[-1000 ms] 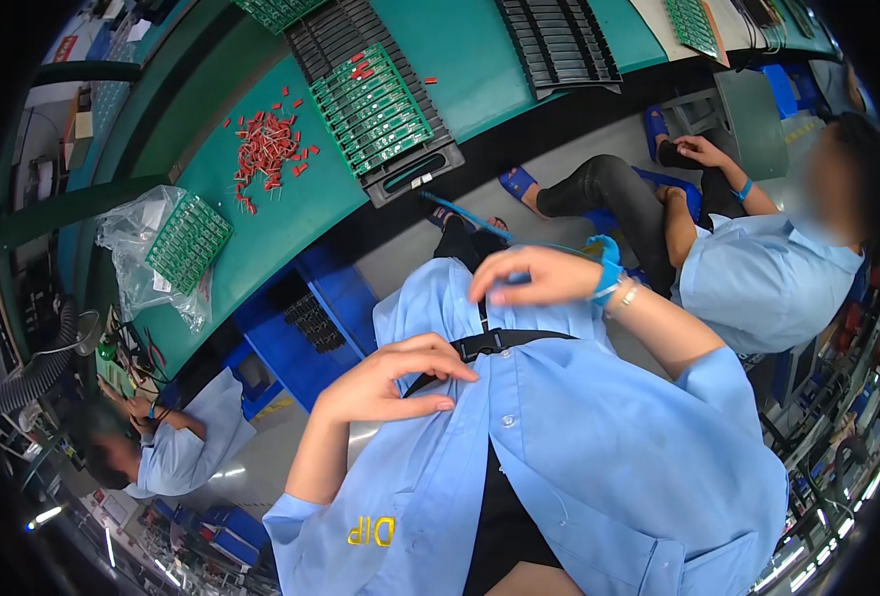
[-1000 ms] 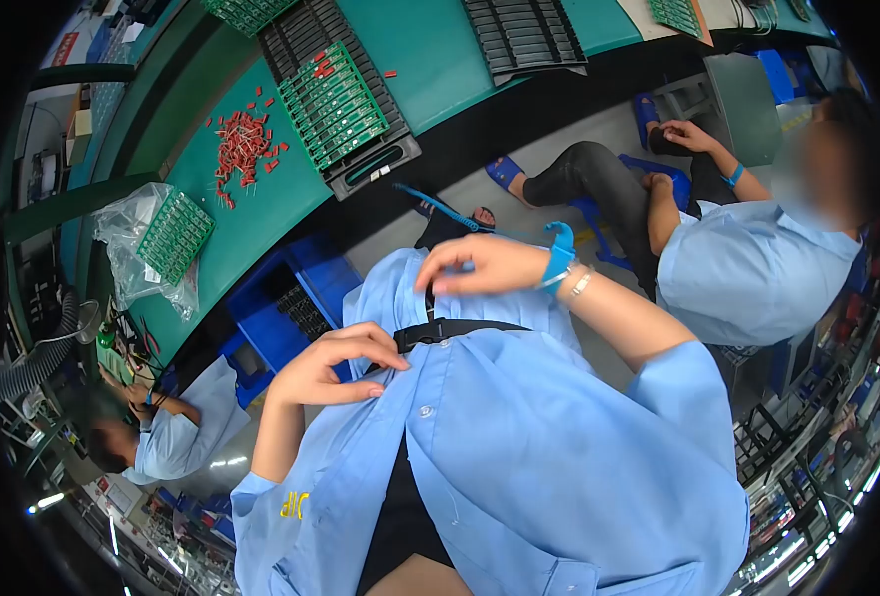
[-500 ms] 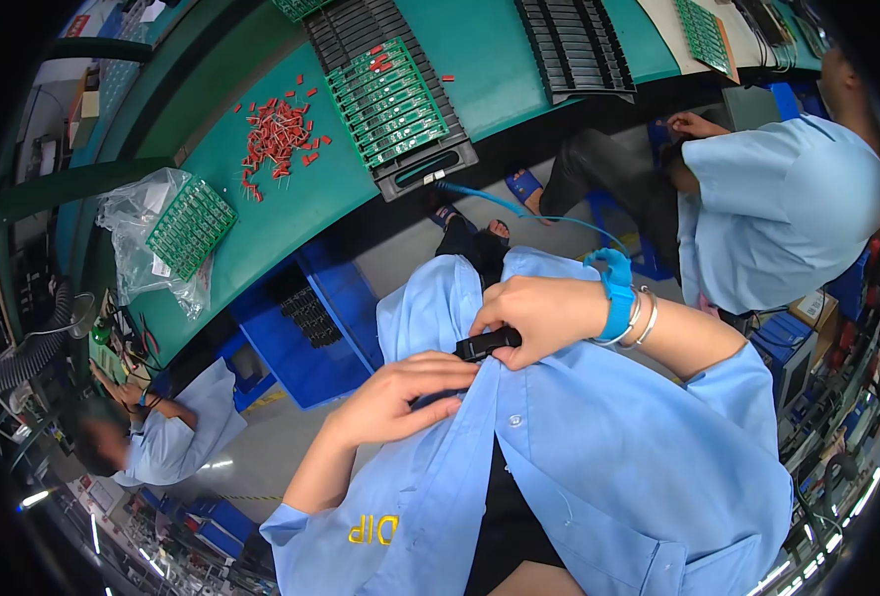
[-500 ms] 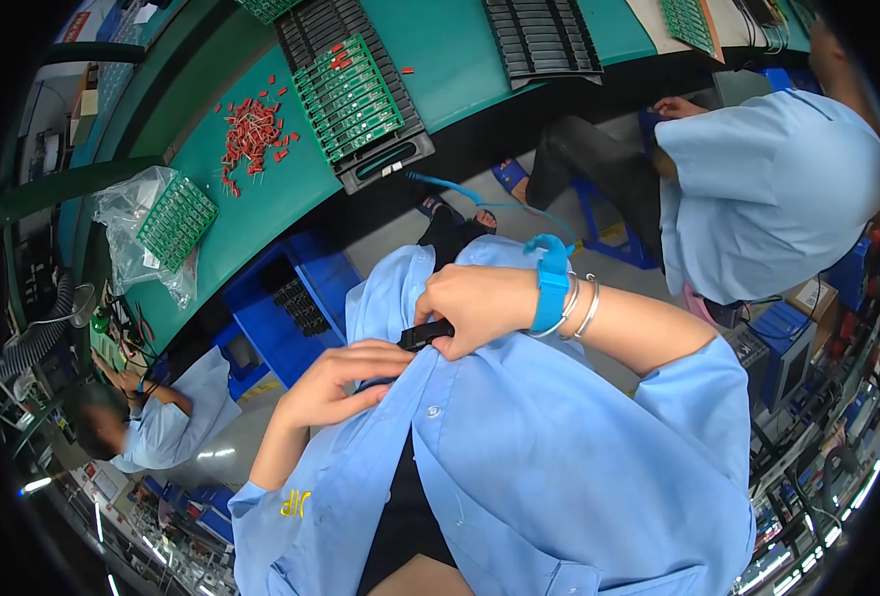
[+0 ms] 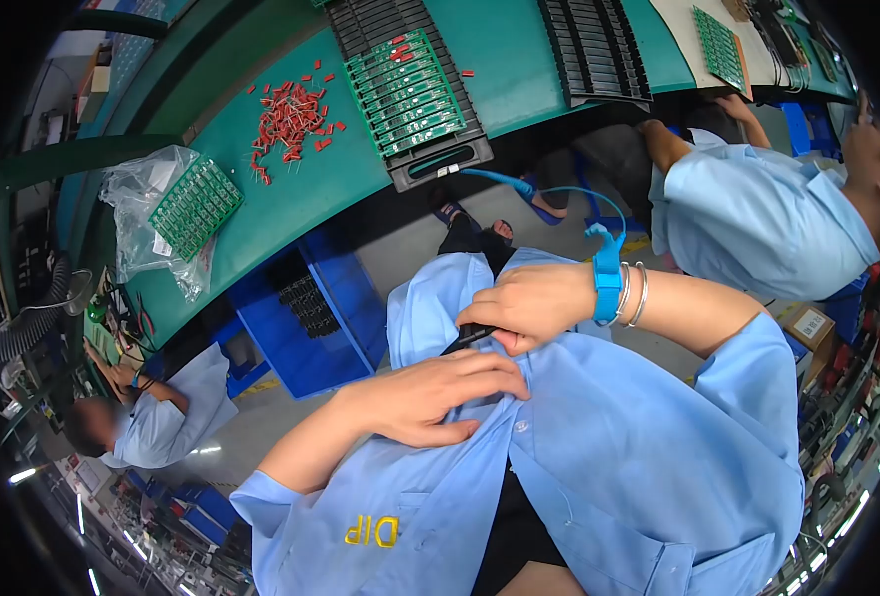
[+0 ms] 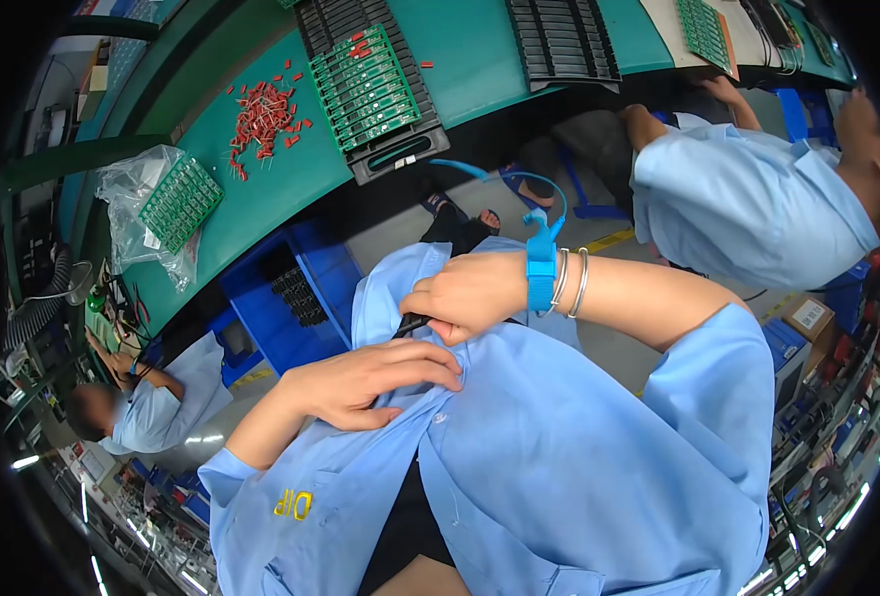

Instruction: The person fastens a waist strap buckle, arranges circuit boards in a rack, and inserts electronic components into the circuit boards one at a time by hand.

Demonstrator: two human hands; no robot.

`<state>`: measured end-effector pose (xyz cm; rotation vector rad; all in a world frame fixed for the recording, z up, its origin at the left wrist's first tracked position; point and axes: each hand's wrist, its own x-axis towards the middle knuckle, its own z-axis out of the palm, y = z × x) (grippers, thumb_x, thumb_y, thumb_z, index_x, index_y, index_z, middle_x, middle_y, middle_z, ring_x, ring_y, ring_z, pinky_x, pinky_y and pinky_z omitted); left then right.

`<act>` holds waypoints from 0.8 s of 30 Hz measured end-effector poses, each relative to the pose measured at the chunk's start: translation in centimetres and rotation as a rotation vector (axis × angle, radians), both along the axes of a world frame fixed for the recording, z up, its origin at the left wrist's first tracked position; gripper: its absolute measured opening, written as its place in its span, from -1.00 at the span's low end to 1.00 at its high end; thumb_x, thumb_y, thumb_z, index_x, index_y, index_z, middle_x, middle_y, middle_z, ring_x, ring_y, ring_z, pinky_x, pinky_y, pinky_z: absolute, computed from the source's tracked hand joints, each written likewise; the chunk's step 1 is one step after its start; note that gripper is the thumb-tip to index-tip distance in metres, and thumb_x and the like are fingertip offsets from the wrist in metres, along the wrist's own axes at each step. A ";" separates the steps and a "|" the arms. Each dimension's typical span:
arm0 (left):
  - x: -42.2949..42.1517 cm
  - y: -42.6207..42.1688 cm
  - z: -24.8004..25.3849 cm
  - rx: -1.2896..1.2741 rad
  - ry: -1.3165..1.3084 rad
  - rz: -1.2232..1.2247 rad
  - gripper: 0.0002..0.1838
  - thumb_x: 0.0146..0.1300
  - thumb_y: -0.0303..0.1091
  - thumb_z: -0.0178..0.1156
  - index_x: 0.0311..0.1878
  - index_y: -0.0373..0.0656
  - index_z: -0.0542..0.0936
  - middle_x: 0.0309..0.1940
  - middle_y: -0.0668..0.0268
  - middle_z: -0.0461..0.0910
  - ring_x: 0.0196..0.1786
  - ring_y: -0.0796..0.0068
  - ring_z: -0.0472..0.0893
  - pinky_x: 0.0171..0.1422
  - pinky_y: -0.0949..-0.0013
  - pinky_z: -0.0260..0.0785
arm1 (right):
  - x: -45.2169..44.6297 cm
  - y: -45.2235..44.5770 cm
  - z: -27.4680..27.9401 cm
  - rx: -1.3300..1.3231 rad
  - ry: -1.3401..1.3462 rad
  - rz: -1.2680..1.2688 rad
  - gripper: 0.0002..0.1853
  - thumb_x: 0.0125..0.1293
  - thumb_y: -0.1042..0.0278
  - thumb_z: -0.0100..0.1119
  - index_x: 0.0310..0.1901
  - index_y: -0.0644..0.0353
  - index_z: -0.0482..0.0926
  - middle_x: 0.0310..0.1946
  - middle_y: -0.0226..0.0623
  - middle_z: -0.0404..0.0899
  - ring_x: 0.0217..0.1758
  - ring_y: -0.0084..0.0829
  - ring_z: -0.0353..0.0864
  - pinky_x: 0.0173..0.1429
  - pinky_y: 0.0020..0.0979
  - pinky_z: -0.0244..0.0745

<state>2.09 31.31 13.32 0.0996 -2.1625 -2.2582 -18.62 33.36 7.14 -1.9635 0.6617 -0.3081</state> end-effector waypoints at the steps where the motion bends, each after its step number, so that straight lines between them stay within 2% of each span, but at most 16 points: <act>1: -0.1 -0.2 0.2 -0.068 -0.014 -0.027 -0.45 0.17 -0.37 0.01 0.28 -0.17 0.30 0.04 0.11 0.46 0.05 0.13 0.42 0.14 0.24 0.24 | 0.0 -0.3 0.0 -0.017 0.022 0.023 -0.57 -0.03 0.38 0.11 -0.04 0.22 0.46 -0.31 -0.18 0.56 -0.47 -0.13 0.52 -0.38 -0.28 0.48; 4: -0.5 -0.3 0.4 -0.200 -0.040 -0.084 -0.42 0.14 -0.38 0.01 0.30 -0.16 0.27 0.02 0.11 0.47 0.03 0.11 0.44 0.12 0.24 0.26 | 0.3 -0.7 0.3 -0.046 0.068 0.067 -0.57 -0.02 0.38 0.10 -0.03 0.20 0.45 -0.31 -0.18 0.56 -0.47 -0.12 0.52 -0.38 -0.28 0.47; 8: -2.1 -0.1 0.0 -0.259 -0.307 -0.218 -0.38 0.10 -0.38 0.05 0.30 -0.21 0.28 0.19 0.03 0.34 0.11 0.09 0.41 0.20 0.19 0.23 | 0.5 -1.6 1.2 0.048 0.079 0.084 -0.70 0.05 0.37 0.09 -0.15 0.23 0.46 -0.31 -0.23 0.57 -0.42 -0.16 0.53 -0.38 -0.28 0.48; 13: -1.3 -2.9 2.1 -0.278 -0.322 -0.184 -0.45 0.15 -0.41 0.07 0.26 -0.17 0.32 0.14 0.10 0.42 0.05 0.04 0.48 0.09 0.25 0.35 | 0.2 -0.8 -0.3 0.116 -0.063 -0.060 -0.58 0.00 0.37 0.14 -0.01 0.15 0.46 -0.36 -0.24 0.54 -0.45 -0.24 0.51 -0.37 -0.36 0.44; 15: 0.0 -4.4 4.8 -0.269 -0.097 0.069 -0.56 0.18 -0.42 0.07 0.17 -0.14 0.44 0.18 0.12 0.40 0.09 0.05 0.46 0.13 0.22 0.34 | -0.1 -0.4 -0.6 0.130 -0.087 -0.116 -0.59 0.02 0.37 0.15 -0.02 0.14 0.47 -0.36 -0.26 0.54 -0.44 -0.27 0.50 -0.36 -0.37 0.43; 16: 0.7 -4.7 5.4 -0.269 -0.093 0.065 -0.56 0.18 -0.42 0.07 0.17 -0.14 0.44 0.18 0.12 0.40 0.09 0.05 0.46 0.13 0.22 0.34 | -0.3 -0.3 -0.6 0.143 -0.109 -0.157 -0.60 0.03 0.37 0.16 -0.03 0.14 0.48 -0.36 -0.28 0.53 -0.44 -0.29 0.49 -0.35 -0.39 0.43; 18: 1.7 -5.0 6.2 -0.068 0.178 -0.006 -0.72 0.19 -0.39 0.11 -0.04 -0.17 0.63 0.12 0.10 0.47 0.14 0.06 0.45 0.17 0.14 0.30 | -0.9 -0.2 -0.4 0.165 -0.151 -0.226 -0.63 0.05 0.36 0.19 -0.04 0.12 0.50 -0.37 -0.32 0.52 -0.42 -0.35 0.47 -0.32 -0.43 0.41; 20: 1.0 -5.4 7.2 -0.117 0.253 -0.067 -0.78 0.21 -0.43 0.10 -0.13 -0.11 0.67 0.05 0.10 0.51 0.14 0.08 0.45 0.16 0.12 0.30 | -1.8 -0.9 1.1 0.032 -0.245 -0.372 -0.69 0.08 0.34 0.27 -0.11 0.15 0.53 -0.31 -0.37 0.52 -0.38 -0.40 0.45 -0.26 -0.45 0.39; 21: 0.6 -5.3 6.8 -0.015 0.325 -0.033 -0.80 0.26 -0.42 0.06 -0.17 -0.18 0.65 -0.06 0.13 0.54 0.07 0.12 0.49 0.16 0.12 0.30 | -2.5 -1.3 2.0 0.005 -0.245 -0.358 -0.69 0.08 0.34 0.27 -0.11 0.15 0.53 -0.31 -0.37 0.52 -0.38 -0.40 0.45 -0.26 -0.45 0.39; 23: 0.4 -5.0 6.1 0.244 0.316 -0.122 -0.80 0.31 -0.38 0.02 -0.24 -0.23 0.62 -0.20 0.20 0.55 -0.09 0.12 0.53 0.12 0.10 0.31 | -3.7 -1.6 4.6 0.298 -0.569 -0.220 -0.71 0.10 0.34 0.28 -0.12 0.18 0.57 -0.24 -0.37 0.52 -0.33 -0.42 0.46 -0.21 -0.45 0.39; 24: -0.2 -4.6 6.2 0.336 0.342 -0.058 -0.86 0.19 -0.46 0.02 -0.31 -0.23 0.57 -0.28 0.21 0.53 -0.24 0.17 0.48 -0.05 0.20 0.30 | -4.0 -1.7 6.6 0.347 -0.605 -0.181 -0.71 0.08 0.37 0.30 -0.13 0.19 0.57 -0.25 -0.37 0.52 -0.33 -0.43 0.45 -0.20 -0.46 0.39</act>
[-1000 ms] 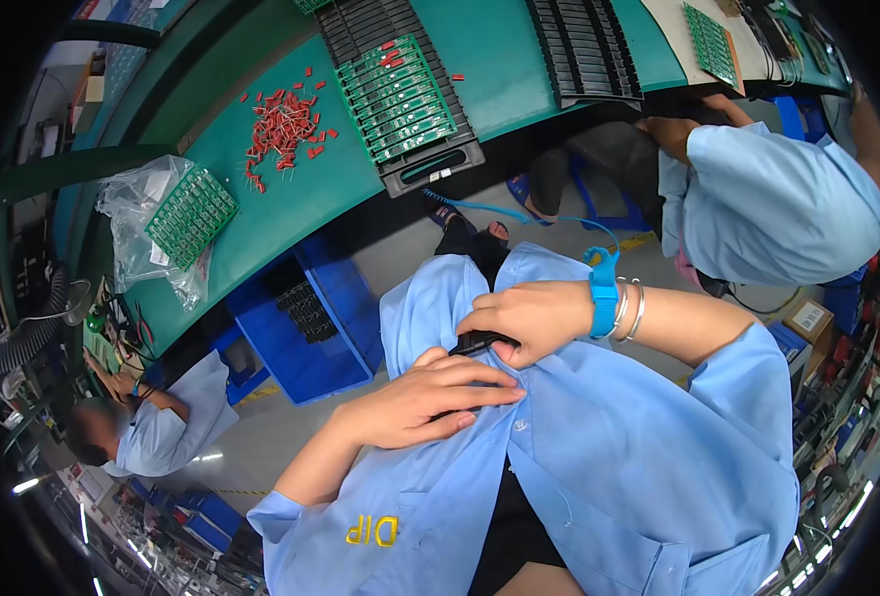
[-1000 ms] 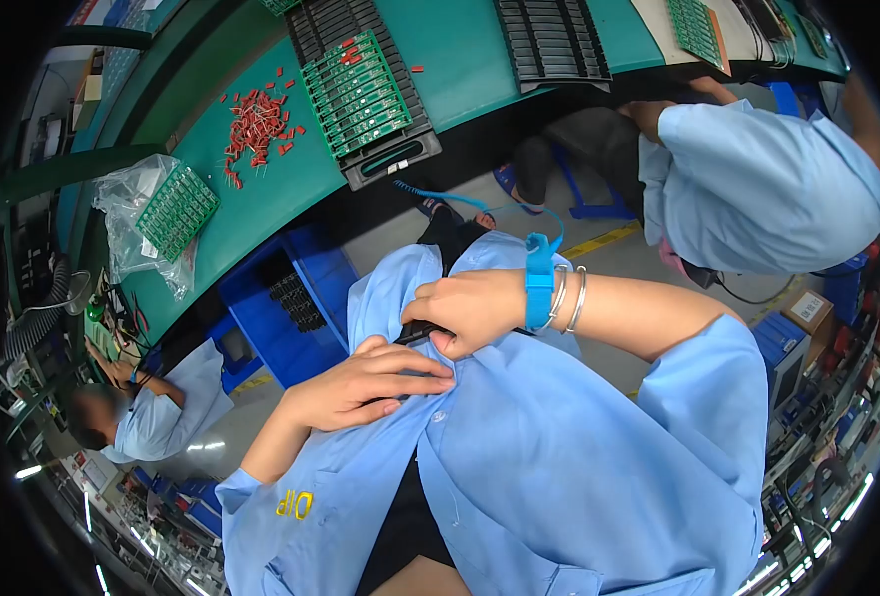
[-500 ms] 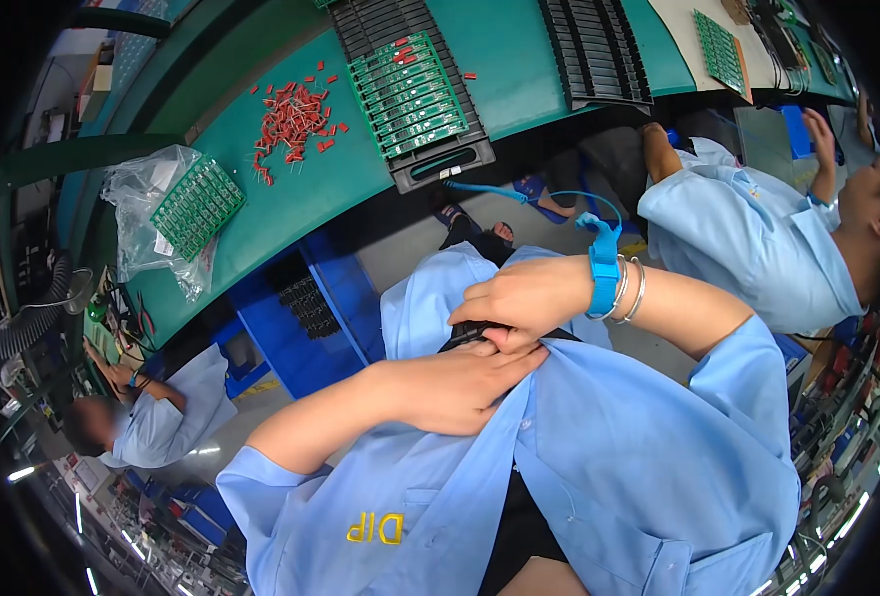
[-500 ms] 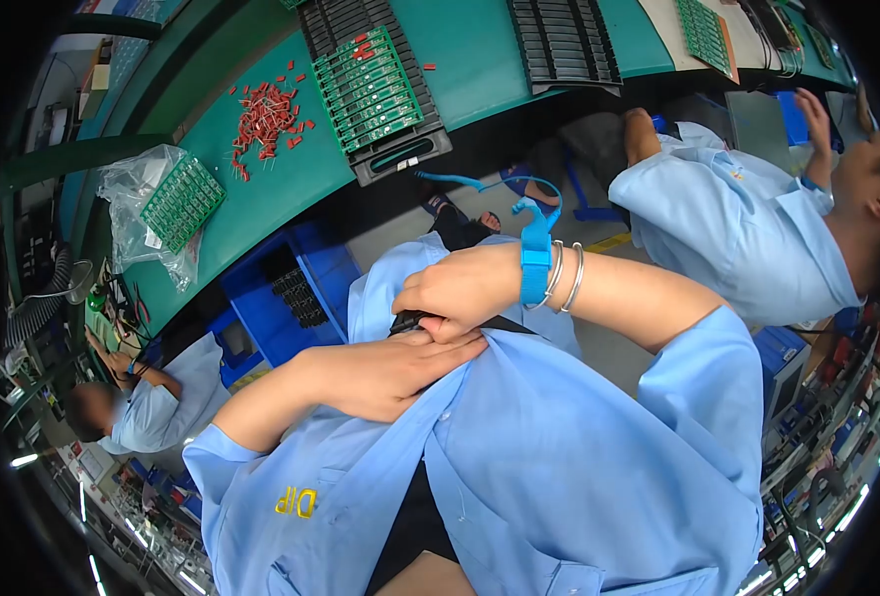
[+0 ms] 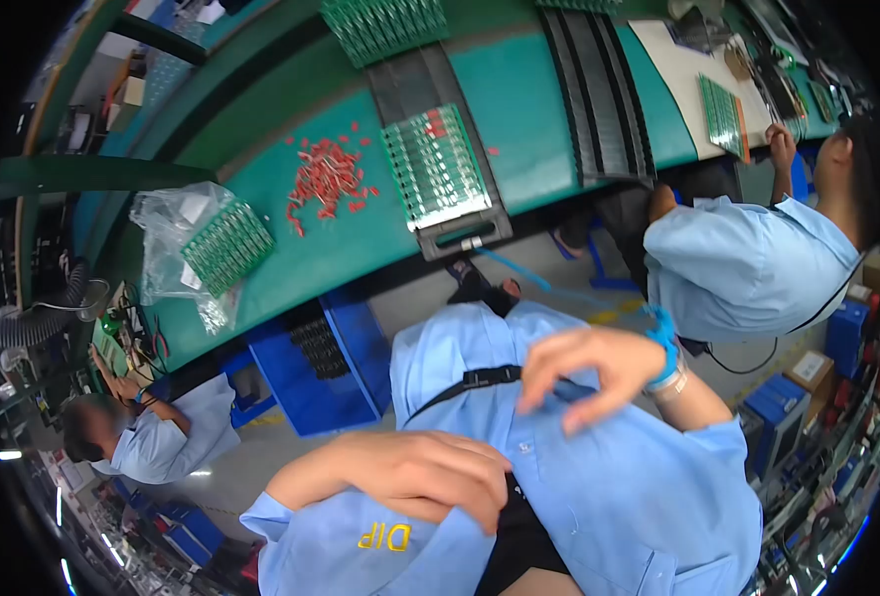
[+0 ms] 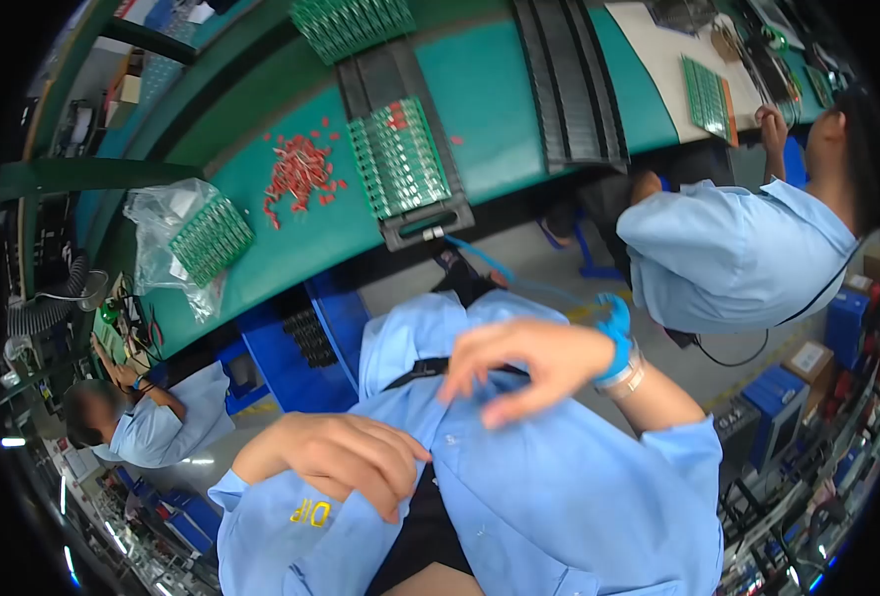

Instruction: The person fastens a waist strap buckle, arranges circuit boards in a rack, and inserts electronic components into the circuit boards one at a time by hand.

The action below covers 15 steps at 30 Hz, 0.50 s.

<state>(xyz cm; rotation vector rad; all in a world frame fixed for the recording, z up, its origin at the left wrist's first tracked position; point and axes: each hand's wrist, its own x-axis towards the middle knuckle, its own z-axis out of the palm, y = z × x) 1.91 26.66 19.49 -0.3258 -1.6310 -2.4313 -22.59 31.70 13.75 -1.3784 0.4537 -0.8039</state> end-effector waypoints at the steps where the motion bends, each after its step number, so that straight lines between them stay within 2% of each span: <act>1: -0.7 0.2 0.1 0.103 0.017 0.048 -0.91 0.07 -0.54 0.03 -0.37 -0.22 0.53 -0.37 0.22 0.52 -0.38 0.22 0.43 -0.23 0.30 0.29 | 0.1 0.1 1.5 0.034 -0.044 0.042 -0.71 0.06 0.40 0.32 -0.14 0.19 0.58 -0.25 -0.36 0.52 -0.32 -0.44 0.44 -0.19 -0.48 0.38; 2: -1.4 -0.1 0.4 0.075 0.023 0.053 -0.91 0.07 -0.54 0.03 -0.37 -0.22 0.53 -0.37 0.22 0.52 -0.38 0.22 0.43 -0.23 0.30 0.29 | 0.7 0.3 2.0 0.007 -0.038 0.049 -0.71 0.06 0.40 0.32 -0.14 0.19 0.58 -0.25 -0.36 0.52 -0.32 -0.44 0.44 -0.19 -0.48 0.38; 4: -2.9 -0.9 1.3 -0.123 -0.005 -0.085 -0.91 0.17 -0.45 0.03 -0.40 -0.18 0.53 -0.48 0.26 0.50 -0.52 0.22 0.42 -0.33 0.37 0.33 | 1.5 0.3 2.8 0.124 -0.081 -0.009 -0.75 0.06 0.46 0.32 -0.17 0.21 0.58 -0.26 -0.35 0.52 -0.32 -0.43 0.45 -0.17 -0.50 0.39; 6: -5.9 -0.1 2.7 -0.607 0.035 -0.177 -0.92 0.08 -0.46 0.01 -0.43 -0.15 0.51 -0.59 0.28 0.45 -0.62 0.21 0.33 -0.48 0.44 0.24 | 1.6 -0.9 2.2 0.103 -0.079 0.040 -0.77 0.08 0.47 0.30 -0.18 0.22 0.58 -0.26 -0.35 0.52 -0.32 -0.44 0.45 -0.16 -0.51 0.39; 7: -7.2 -0.5 3.4 -0.628 0.043 -0.175 -0.92 0.08 -0.46 0.01 -0.43 -0.15 0.51 -0.59 0.28 0.45 -0.62 0.21 0.33 -0.48 0.44 0.24 | 1.6 -1.5 1.4 0.109 -0.088 0.085 -0.79 0.09 0.48 0.29 -0.20 0.23 0.58 -0.26 -0.34 0.53 -0.32 -0.46 0.45 -0.15 -0.51 0.39; 8: -8.5 -1.2 4.0 -0.638 -0.024 -0.325 -0.90 0.01 -0.44 0.06 -0.36 -0.16 0.49 -0.54 0.25 0.47 -0.56 0.23 0.35 -0.42 0.42 0.25 | 1.6 -2.1 0.5 0.114 -0.094 0.131 -0.81 0.11 0.49 0.28 -0.21 0.23 0.58 -0.26 -0.34 0.53 -0.32 -0.47 0.45 -0.15 -0.52 0.39; 9: -9.1 -2.0 4.4 -0.644 -0.093 -0.471 -0.79 -0.07 -0.42 0.11 -0.28 -0.16 0.48 -0.48 0.22 0.49 -0.50 0.26 0.37 -0.35 0.40 0.27 | 1.5 -2.7 -0.1 0.123 -0.098 0.178 -0.83 0.12 0.50 0.26 -0.22 0.24 0.58 -0.26 -0.33 0.53 -0.32 -0.48 0.45 -0.14 -0.53 0.39; 10: -9.1 -2.6 4.3 -0.663 -0.084 -0.466 -0.79 -0.07 -0.42 0.11 -0.28 -0.16 0.48 -0.48 0.22 0.49 -0.50 0.26 0.37 -0.35 0.40 0.27 | 1.5 -3.1 -0.6 0.109 -0.083 0.178 -0.83 0.12 0.50 0.26 -0.22 0.24 0.58 -0.26 -0.33 0.53 -0.32 -0.48 0.45 -0.14 -0.53 0.39; 14: -7.2 -3.5 2.0 -0.352 0.164 0.087 -0.69 0.13 -0.28 0.16 -0.06 -0.17 0.53 -0.12 0.14 0.44 -0.21 0.20 0.41 -0.12 0.34 0.29 | 2.4 -3.8 -3.0 0.304 -0.044 0.014 -0.92 0.18 0.54 0.19 -0.27 0.25 0.57 -0.28 -0.27 0.55 -0.28 -0.45 0.46 -0.14 -0.51 0.40; 15: -6.9 -4.1 2.1 -0.360 0.171 0.091 -0.69 0.13 -0.28 0.16 -0.06 -0.17 0.53 -0.12 0.14 0.44 -0.21 0.20 0.41 -0.12 0.34 0.29 | 2.5 -4.0 -3.3 0.296 -0.036 0.017 -0.92 0.18 0.54 0.19 -0.27 0.25 0.57 -0.28 -0.27 0.55 -0.28 -0.45 0.46 -0.14 -0.51 0.40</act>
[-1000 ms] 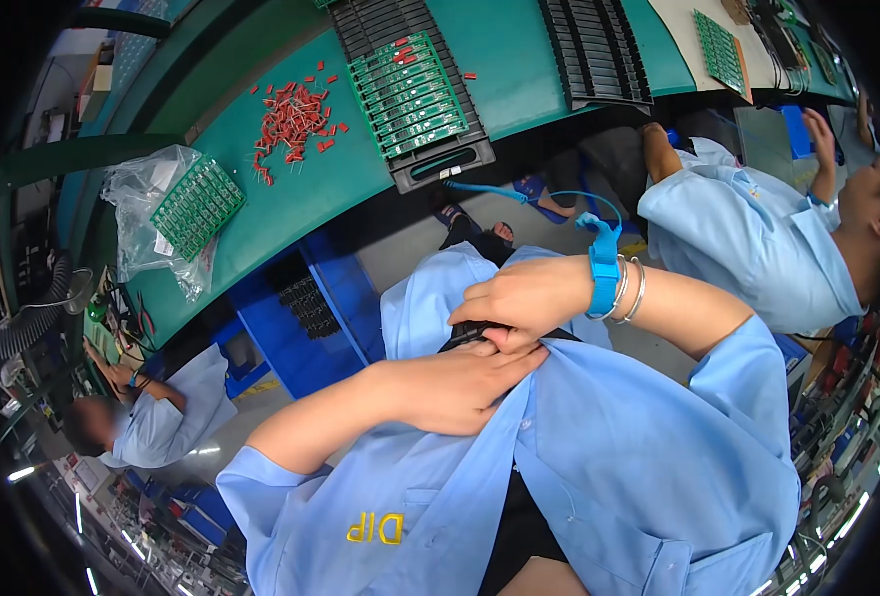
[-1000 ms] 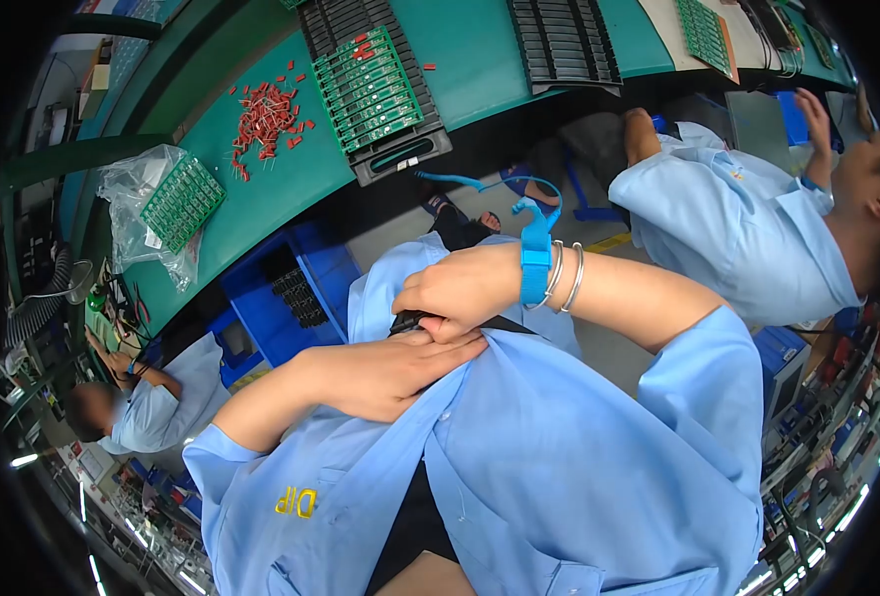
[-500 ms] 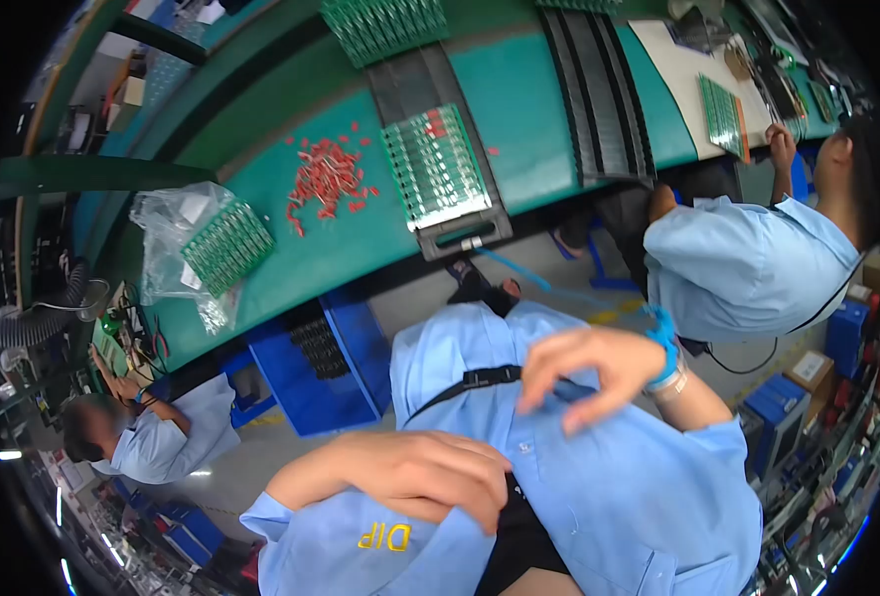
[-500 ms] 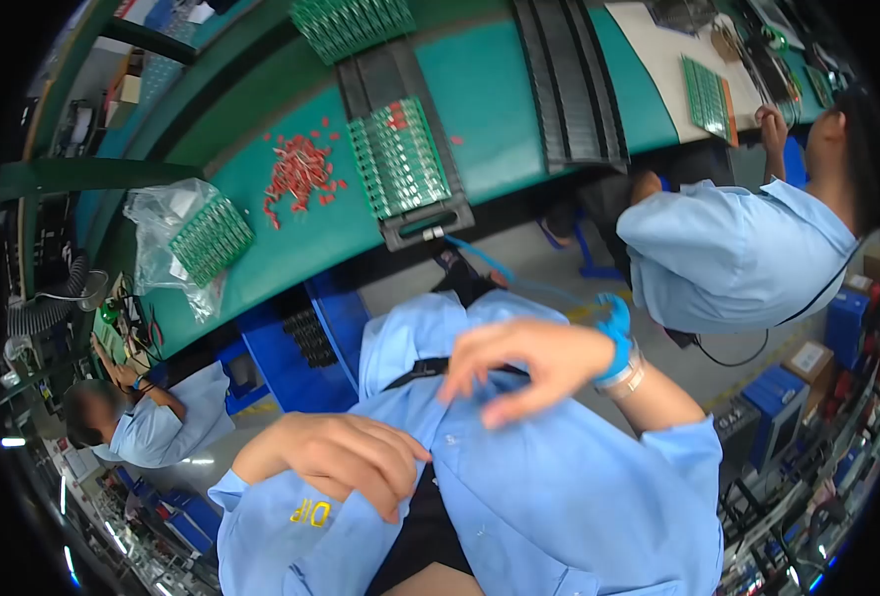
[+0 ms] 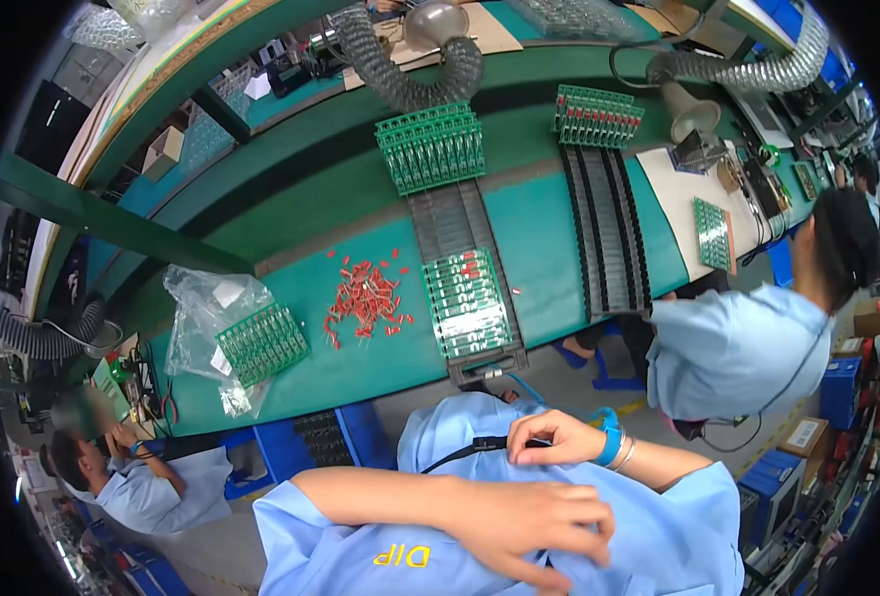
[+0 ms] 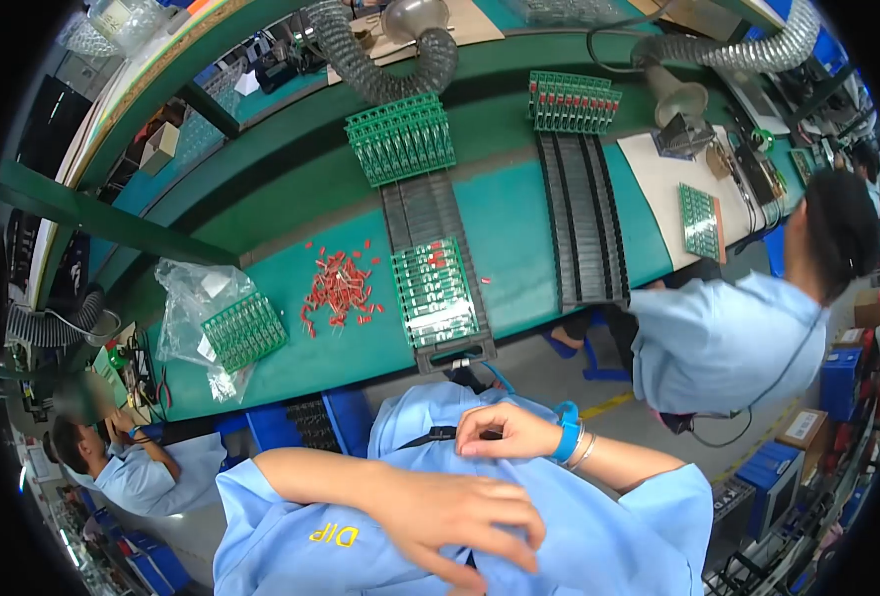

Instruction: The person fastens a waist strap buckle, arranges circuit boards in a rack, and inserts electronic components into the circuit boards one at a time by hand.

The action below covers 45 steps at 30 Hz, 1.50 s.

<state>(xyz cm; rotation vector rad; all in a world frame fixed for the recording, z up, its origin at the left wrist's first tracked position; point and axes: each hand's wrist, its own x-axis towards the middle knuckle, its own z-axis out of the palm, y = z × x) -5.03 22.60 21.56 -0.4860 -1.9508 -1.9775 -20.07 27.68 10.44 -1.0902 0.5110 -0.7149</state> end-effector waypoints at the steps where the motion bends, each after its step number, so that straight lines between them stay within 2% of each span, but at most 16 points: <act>1: 0.4 -0.6 0.1 -0.003 -0.017 -0.079 -0.69 0.16 -0.30 0.15 -0.04 -0.19 0.51 -0.09 0.13 0.46 -0.18 0.20 0.43 -0.09 0.33 0.30 | 0.0 -0.2 -0.3 0.050 0.039 -0.088 -0.92 0.20 0.52 0.17 -0.26 0.25 0.57 -0.29 -0.30 0.55 -0.30 -0.50 0.46 -0.15 -0.54 0.40; 6: 1.2 -2.4 1.3 0.068 -0.113 -0.350 -0.68 0.21 -0.36 0.14 0.02 -0.27 0.47 -0.01 0.09 0.52 -0.09 0.18 0.51 -0.01 0.26 0.35 | -1.4 -0.2 -3.0 0.280 0.221 -0.416 -0.89 0.28 0.43 0.13 -0.23 0.25 0.57 -0.36 -0.45 0.57 -0.36 -0.69 0.43 -0.20 -0.66 0.37; 10: 0.4 -2.4 2.6 0.325 -0.241 -0.407 -0.61 0.10 -0.40 0.23 0.01 -0.28 0.46 -0.03 0.11 0.53 -0.11 0.19 0.50 -0.06 0.24 0.35 | -3.8 1.7 -4.8 0.382 0.353 -0.428 -0.88 0.30 0.40 0.11 -0.22 0.23 0.57 -0.36 -0.47 0.58 -0.36 -0.71 0.42 -0.21 -0.68 0.35; 14: 0.8 -1.5 3.1 0.461 -0.363 -0.712 -0.54 0.03 -0.44 0.23 0.07 -0.25 0.45 -0.01 0.07 0.51 -0.06 0.18 0.51 0.02 0.24 0.35 | -4.2 4.4 -6.3 0.473 0.492 -0.307 -0.90 0.31 0.43 0.08 -0.22 0.23 0.55 -0.33 -0.41 0.56 -0.36 -0.65 0.42 -0.20 -0.65 0.35; 16: 1.0 -5.7 4.4 -0.058 -0.233 -0.746 -0.55 -0.02 -0.47 0.22 0.03 -0.22 0.48 0.00 0.01 0.48 -0.02 0.17 0.49 0.10 0.29 0.33 | -2.8 4.1 -8.6 0.452 0.516 -0.397 -0.89 0.30 0.43 0.09 -0.21 0.24 0.55 -0.34 -0.42 0.57 -0.38 -0.66 0.41 -0.23 -0.65 0.34; 17: 2.4 -6.5 3.4 -0.045 -0.235 -0.720 -0.55 -0.02 -0.47 0.22 0.03 -0.22 0.48 0.00 0.01 0.48 -0.02 0.17 0.49 0.10 0.29 0.33 | -2.0 3.7 -10.2 0.415 0.543 -0.528 -0.88 0.29 0.43 0.09 -0.21 0.25 0.56 -0.36 -0.43 0.57 -0.41 -0.66 0.40 -0.27 -0.65 0.32; 19: 6.3 -7.9 -0.8 0.204 0.003 -0.265 -0.47 0.14 -0.18 0.21 0.16 -0.20 0.43 0.17 0.12 0.28 0.06 0.15 0.32 0.12 0.20 0.20 | -0.9 2.5 -12.0 0.319 0.594 -0.804 -0.86 0.26 0.42 0.10 -0.19 0.27 0.57 -0.38 -0.44 0.58 -0.45 -0.67 0.38 -0.34 -0.66 0.30; 22: 8.7 -9.1 -5.5 0.265 -0.020 0.108 -0.35 0.12 -0.21 0.23 0.29 -0.15 0.31 0.20 0.16 0.31 0.19 0.20 0.33 0.27 0.22 0.14 | -0.1 -0.3 -10.0 0.255 0.768 -0.714 -0.87 0.26 0.44 0.09 -0.22 0.28 0.56 -0.36 -0.40 0.57 -0.44 -0.63 0.38 -0.33 -0.61 0.32; 24: 9.7 -8.3 -7.8 0.311 -0.213 0.116 -0.45 0.16 -0.32 0.19 0.24 -0.15 0.37 0.15 0.19 0.39 0.13 0.23 0.41 0.25 0.23 0.19 | 0.6 -2.0 -9.0 0.205 0.928 -0.649 -0.89 0.25 0.47 0.08 -0.24 0.29 0.55 -0.34 -0.36 0.56 -0.43 -0.58 0.38 -0.31 -0.57 0.35; 26: 10.3 -9.1 -11.5 0.187 -0.396 0.429 -0.71 0.23 -0.39 0.13 0.03 -0.16 0.53 0.02 0.30 0.50 0.03 0.40 0.47 0.14 0.34 0.30 | -1.5 -2.7 -10.8 -0.117 0.998 -0.570 -0.83 0.19 0.46 0.10 -0.18 0.21 0.58 -0.43 -0.37 0.57 -0.59 -0.50 0.33 -0.48 -0.50 0.29; 28: 11.0 -10.2 -16.8 0.556 -0.608 0.849 -0.71 0.21 -0.38 0.15 0.01 -0.16 0.51 -0.03 0.34 0.52 -0.02 0.45 0.48 0.10 0.36 0.32 | -2.9 -4.6 -11.7 -0.200 1.087 -0.640 -0.79 0.18 0.47 0.11 -0.13 0.18 0.57 -0.40 -0.36 0.55 -0.58 -0.49 0.34 -0.47 -0.50 0.30; 29: 11.3 -10.8 -20.9 0.416 -0.535 1.155 -0.68 0.19 -0.39 0.16 0.04 -0.14 0.48 -0.08 0.32 0.51 -0.08 0.46 0.49 0.03 0.40 0.34 | -3.4 -5.9 -12.1 -0.292 1.169 -0.717 -0.75 0.17 0.47 0.12 -0.09 0.15 0.56 -0.37 -0.36 0.52 -0.57 -0.47 0.35 -0.47 -0.49 0.31; 32: 12.2 -11.5 -24.8 -0.072 -0.635 1.293 -0.66 0.17 -0.37 0.15 0.04 -0.10 0.47 -0.08 0.31 0.48 -0.11 0.40 0.48 0.02 0.38 0.32 | -4.5 -9.0 -13.6 -0.306 1.214 -0.838 -0.67 0.16 0.43 0.16 0.00 0.13 0.50 -0.27 -0.35 0.45 -0.53 -0.48 0.37 -0.45 -0.47 0.34; 34: 12.0 -11.2 -25.8 -0.583 -0.749 1.382 -0.65 0.08 -0.37 0.18 -0.01 -0.06 0.50 -0.06 0.32 0.44 -0.13 0.35 0.45 0.03 0.35 0.25 | -4.9 -10.2 -14.9 -0.342 1.189 -0.812 -0.60 0.16 0.40 0.17 0.07 0.06 0.45 -0.20 -0.34 0.40 -0.47 -0.44 0.43 -0.40 -0.43 0.39; 39: 10.2 -11.3 -26.3 -0.734 -0.871 1.520 -0.67 0.01 -0.37 0.19 -0.08 -0.03 0.53 -0.08 0.36 0.42 -0.14 0.34 0.41 0.02 0.33 0.17 | -3.0 -12.2 -13.1 -0.434 1.468 -0.733 -0.70 0.17 0.41 0.16 -0.03 0.02 0.53 -0.23 -0.38 0.44 -0.47 -0.40 0.46 -0.37 -0.42 0.41; 45: 6.8 -14.4 -21.8 -0.861 -0.816 1.624 -0.75 0.00 -0.35 0.19 -0.18 0.01 0.57 -0.16 0.39 0.43 -0.14 0.35 0.38 0.02 0.29 0.11 | -4.0 -12.2 -14.8 -0.432 1.344 -0.822 -0.85 0.16 0.40 0.18 -0.21 0.04 0.60 -0.25 -0.48 0.48 -0.49 -0.40 0.47 -0.39 -0.42 0.40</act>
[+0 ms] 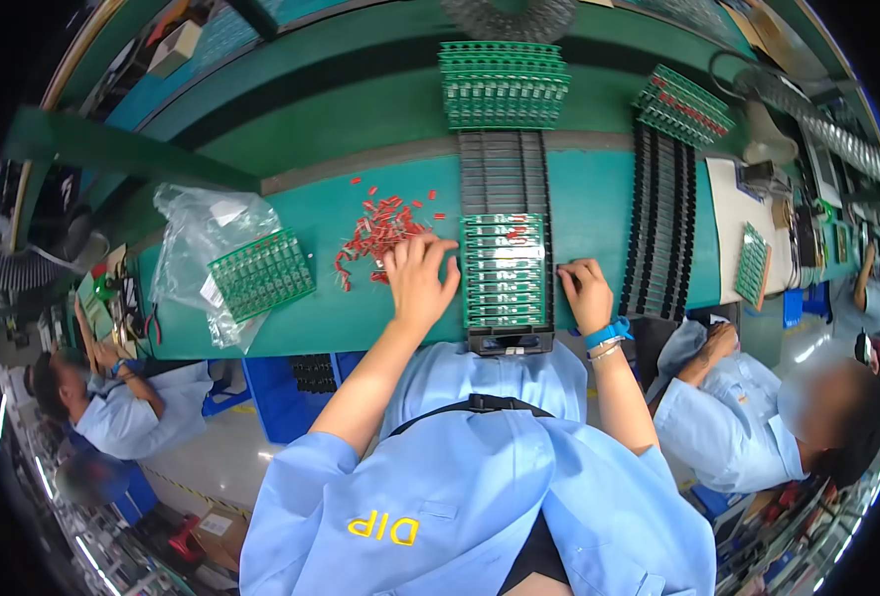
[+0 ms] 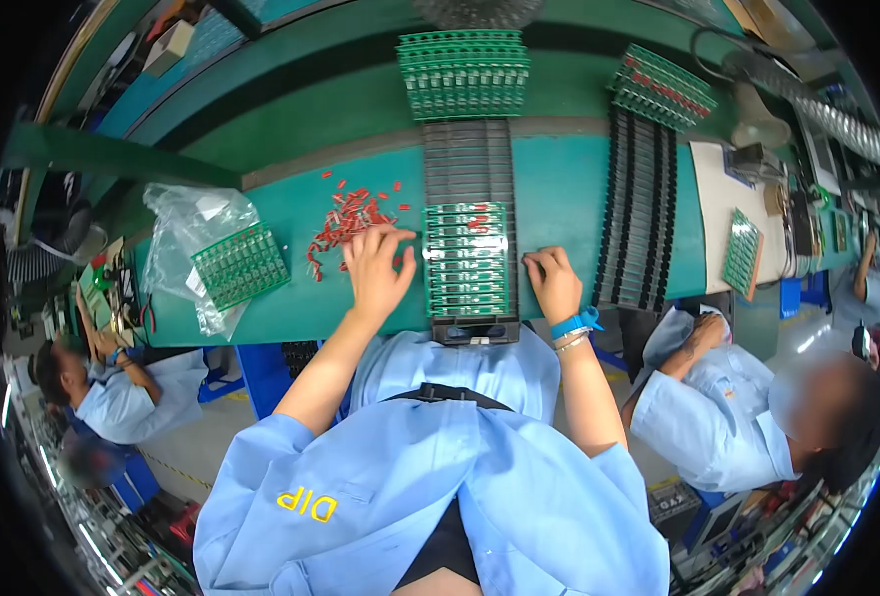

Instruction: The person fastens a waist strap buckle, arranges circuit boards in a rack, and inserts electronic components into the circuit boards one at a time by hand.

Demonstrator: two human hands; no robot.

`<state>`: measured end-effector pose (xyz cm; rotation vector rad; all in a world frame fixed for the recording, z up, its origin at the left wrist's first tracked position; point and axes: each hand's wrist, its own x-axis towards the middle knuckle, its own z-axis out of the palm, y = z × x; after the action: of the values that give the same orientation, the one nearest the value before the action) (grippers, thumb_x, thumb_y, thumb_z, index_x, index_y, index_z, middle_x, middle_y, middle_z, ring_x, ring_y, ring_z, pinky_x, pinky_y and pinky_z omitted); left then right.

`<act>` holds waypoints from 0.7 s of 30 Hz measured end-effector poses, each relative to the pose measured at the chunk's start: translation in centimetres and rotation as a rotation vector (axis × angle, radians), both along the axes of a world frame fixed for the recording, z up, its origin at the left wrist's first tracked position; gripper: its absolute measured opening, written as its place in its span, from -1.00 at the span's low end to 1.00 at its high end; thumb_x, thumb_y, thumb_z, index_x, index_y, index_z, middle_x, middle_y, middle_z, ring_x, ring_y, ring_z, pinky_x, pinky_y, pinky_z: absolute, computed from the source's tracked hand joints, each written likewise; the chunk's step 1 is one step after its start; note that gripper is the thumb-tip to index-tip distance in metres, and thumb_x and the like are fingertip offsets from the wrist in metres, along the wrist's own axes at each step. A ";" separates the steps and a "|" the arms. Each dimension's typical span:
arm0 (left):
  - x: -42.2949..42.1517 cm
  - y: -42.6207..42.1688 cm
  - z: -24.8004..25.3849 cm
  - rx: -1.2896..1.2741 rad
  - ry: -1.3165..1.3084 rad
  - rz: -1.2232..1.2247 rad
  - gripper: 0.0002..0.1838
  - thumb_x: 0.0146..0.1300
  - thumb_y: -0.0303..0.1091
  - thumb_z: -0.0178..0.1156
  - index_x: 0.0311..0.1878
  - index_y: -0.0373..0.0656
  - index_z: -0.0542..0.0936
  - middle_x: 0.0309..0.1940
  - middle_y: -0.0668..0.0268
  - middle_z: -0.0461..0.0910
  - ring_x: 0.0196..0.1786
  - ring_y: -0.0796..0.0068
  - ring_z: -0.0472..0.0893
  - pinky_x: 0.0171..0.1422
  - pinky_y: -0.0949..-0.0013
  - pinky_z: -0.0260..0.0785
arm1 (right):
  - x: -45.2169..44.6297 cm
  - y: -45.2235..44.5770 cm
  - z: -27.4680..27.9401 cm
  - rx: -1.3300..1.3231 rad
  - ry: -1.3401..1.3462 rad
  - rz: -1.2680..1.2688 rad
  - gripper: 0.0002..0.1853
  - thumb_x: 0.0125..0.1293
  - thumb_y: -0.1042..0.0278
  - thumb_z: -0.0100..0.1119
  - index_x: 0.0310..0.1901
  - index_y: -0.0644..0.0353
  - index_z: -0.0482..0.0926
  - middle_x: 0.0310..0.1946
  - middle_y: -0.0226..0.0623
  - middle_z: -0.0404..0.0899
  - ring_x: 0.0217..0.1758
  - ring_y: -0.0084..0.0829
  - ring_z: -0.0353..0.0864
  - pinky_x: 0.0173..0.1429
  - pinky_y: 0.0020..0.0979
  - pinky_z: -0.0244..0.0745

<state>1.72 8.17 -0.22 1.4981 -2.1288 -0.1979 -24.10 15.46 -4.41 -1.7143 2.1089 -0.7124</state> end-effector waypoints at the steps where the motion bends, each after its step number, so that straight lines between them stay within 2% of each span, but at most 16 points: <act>1: -0.7 -0.6 0.5 0.038 -0.048 0.030 -0.78 0.00 -0.33 0.19 -0.22 0.02 0.58 -0.18 0.40 0.44 -0.13 0.34 0.38 0.04 0.25 0.10 | -0.2 -0.1 -0.2 0.005 -0.084 -0.042 -0.90 0.15 0.39 0.19 -0.27 0.06 0.62 -0.26 -0.51 0.49 -0.51 -0.42 0.46 -0.40 -0.42 0.39; 2: -0.9 -1.3 0.2 0.045 -0.042 0.006 -0.78 0.00 -0.33 0.19 -0.22 0.02 0.58 -0.18 0.40 0.44 -0.13 0.34 0.38 0.04 0.25 0.10 | -0.5 -0.2 -0.3 0.012 -0.076 -0.066 -0.90 0.15 0.39 0.19 -0.27 0.06 0.62 -0.26 -0.51 0.49 -0.51 -0.42 0.46 -0.40 -0.42 0.39; 4: -0.7 -2.4 -0.5 0.042 -0.152 0.089 -0.83 0.02 -0.29 0.19 -0.27 0.04 0.59 -0.22 0.41 0.46 -0.14 0.32 0.38 0.08 0.15 0.07 | -1.0 -0.1 -0.6 0.032 -0.228 -0.076 -0.91 0.13 0.39 0.22 -0.30 0.07 0.61 -0.28 -0.52 0.49 -0.52 -0.44 0.45 -0.40 -0.44 0.38; 9: -1.2 -2.7 0.5 -0.142 -0.151 0.026 -0.85 0.03 -0.28 0.19 -0.28 0.03 0.58 -0.24 0.42 0.47 -0.14 0.32 0.38 0.11 0.08 0.05 | 0.2 0.1 1.6 0.050 -0.076 -0.021 -0.92 0.11 0.40 0.25 -0.32 0.08 0.62 -0.36 -0.49 0.49 -0.56 -0.46 0.42 -0.42 -0.46 0.36; 15: -0.9 -3.0 -1.9 0.068 -0.239 0.059 -0.83 0.03 -0.28 0.21 -0.26 0.02 0.57 -0.23 0.40 0.46 -0.12 0.31 0.41 0.16 0.04 0.04 | -0.1 0.3 0.3 0.057 -0.114 -0.086 -0.89 0.08 0.44 0.29 -0.31 0.11 0.61 -0.34 -0.49 0.52 -0.52 -0.53 0.45 -0.43 -0.53 0.37; 19: 1.1 -2.7 -1.1 0.021 -0.236 0.069 -0.79 0.02 -0.29 0.23 -0.22 0.01 0.56 -0.21 0.38 0.45 -0.12 0.30 0.44 0.19 0.04 0.08 | -0.4 1.2 0.3 0.065 -0.635 -0.256 -0.85 0.08 0.50 0.29 -0.27 0.17 0.62 -0.30 -0.45 0.56 -0.50 -0.59 0.48 -0.43 -0.59 0.39; 21: -0.3 -2.9 0.4 0.017 -0.053 -0.104 -0.77 0.05 -0.30 0.23 -0.18 0.01 0.55 -0.20 0.37 0.43 -0.22 0.34 0.48 0.04 0.20 0.28 | -0.3 1.5 0.8 0.070 -0.659 -0.264 -0.85 0.09 0.52 0.28 -0.26 0.19 0.62 -0.30 -0.44 0.57 -0.50 -0.59 0.48 -0.43 -0.60 0.39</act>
<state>1.38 5.31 0.20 1.4179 -2.2542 -0.2165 -24.38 16.96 -3.58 -0.9742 1.8546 -1.0824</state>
